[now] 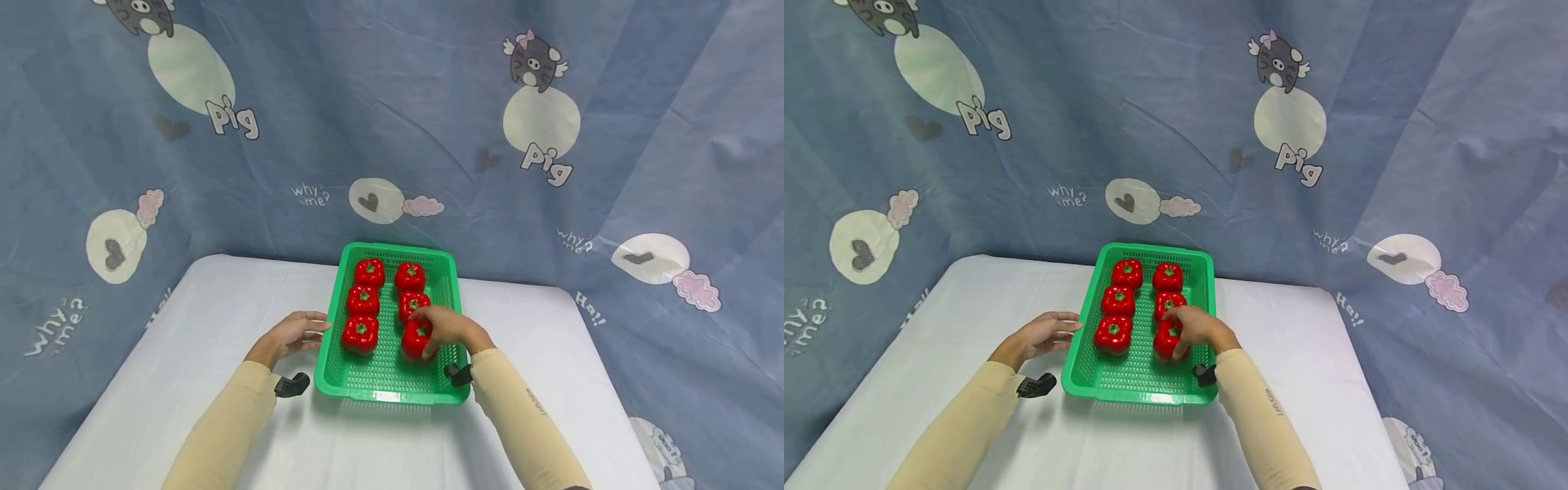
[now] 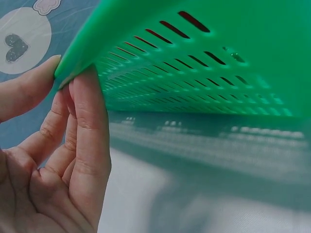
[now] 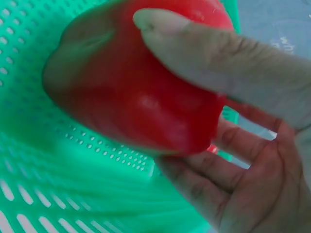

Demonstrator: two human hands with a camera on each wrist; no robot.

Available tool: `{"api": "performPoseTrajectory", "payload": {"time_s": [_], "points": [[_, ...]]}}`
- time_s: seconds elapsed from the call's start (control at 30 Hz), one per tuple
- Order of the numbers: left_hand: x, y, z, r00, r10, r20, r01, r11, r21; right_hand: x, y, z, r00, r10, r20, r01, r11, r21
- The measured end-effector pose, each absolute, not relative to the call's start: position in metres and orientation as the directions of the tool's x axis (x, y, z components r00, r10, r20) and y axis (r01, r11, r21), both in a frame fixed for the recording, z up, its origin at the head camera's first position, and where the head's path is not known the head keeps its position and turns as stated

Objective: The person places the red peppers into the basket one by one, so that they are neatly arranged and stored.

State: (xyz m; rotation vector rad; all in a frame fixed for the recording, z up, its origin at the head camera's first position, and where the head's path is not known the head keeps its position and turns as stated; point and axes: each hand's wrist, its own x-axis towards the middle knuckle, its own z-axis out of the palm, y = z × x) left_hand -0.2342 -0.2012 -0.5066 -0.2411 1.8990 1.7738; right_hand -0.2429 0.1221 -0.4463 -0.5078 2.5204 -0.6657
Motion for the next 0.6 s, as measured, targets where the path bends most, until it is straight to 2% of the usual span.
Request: {"api": "performPoseTrajectory", "payload": {"time_s": [0.43, 0.6], "points": [[-0.2338, -0.2044, -0.5064, -0.852, 0.215, -0.478, -0.466, 0.107, 0.878, -0.2393, 0.1119, -0.4481, -0.808, -0.459, -0.370, -0.220, 0.817, -0.534], [-0.2333, -0.2027, -0.5069, -0.855, 0.221, -0.468, -0.456, 0.108, 0.884, -0.2351, 0.1114, -0.4519, -0.840, -0.381, -0.387, -0.134, 0.837, -0.531]]}}
